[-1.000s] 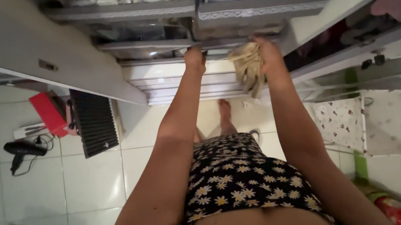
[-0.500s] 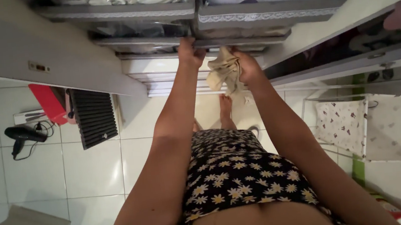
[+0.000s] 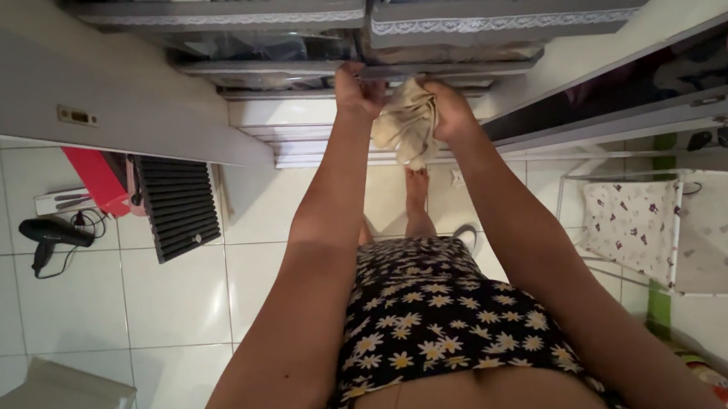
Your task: Cleaning transparent storage boxes and shoes with a cloth and organizing them in a closet.
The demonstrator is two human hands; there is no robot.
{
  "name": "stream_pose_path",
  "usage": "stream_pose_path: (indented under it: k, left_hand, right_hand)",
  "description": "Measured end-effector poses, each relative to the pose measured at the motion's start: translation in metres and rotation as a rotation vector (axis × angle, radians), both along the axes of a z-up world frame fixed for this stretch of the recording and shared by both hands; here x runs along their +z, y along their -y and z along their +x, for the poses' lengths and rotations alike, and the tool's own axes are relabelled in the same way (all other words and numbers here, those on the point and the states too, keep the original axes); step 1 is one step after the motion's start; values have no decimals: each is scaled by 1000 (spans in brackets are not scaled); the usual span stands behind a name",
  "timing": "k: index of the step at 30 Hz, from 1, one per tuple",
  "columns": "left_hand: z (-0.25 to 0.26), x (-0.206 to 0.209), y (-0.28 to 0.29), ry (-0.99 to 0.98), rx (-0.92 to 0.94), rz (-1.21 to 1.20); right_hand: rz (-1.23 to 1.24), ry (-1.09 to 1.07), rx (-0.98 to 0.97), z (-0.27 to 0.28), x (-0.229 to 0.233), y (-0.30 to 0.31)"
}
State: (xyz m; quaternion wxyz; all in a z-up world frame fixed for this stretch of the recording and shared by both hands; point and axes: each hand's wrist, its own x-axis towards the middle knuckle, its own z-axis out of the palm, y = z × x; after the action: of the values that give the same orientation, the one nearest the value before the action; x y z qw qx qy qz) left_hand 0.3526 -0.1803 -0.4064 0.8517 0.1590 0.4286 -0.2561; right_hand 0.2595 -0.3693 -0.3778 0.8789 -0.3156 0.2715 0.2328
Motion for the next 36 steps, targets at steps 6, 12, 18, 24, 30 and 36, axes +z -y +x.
stream_pose_path:
  k: [6, 12, 18, 24, 30, 36]
  left_hand:
    - [4, -27, 2, 148, 126, 116]
    - [-31, 94, 18, 143, 159, 331]
    - [-50, 35, 67, 693, 138, 1021]
    - [-74, 137, 57, 621, 84, 308]
    - [-69, 178, 72, 784, 218, 208]
    - [-63, 197, 75, 780, 164, 340]
  right_hand:
    - [-175, -15, -59, -15, 8, 0]
    - [-265, 43, -238, -32, 53, 25]
    - [-182, 199, -337, -37, 147, 34]
    - [-709, 446, -350, -20, 95, 50]
    - [-625, 371, -387, 0, 112, 31]
    - [-1236, 434, -303, 22, 72, 53]
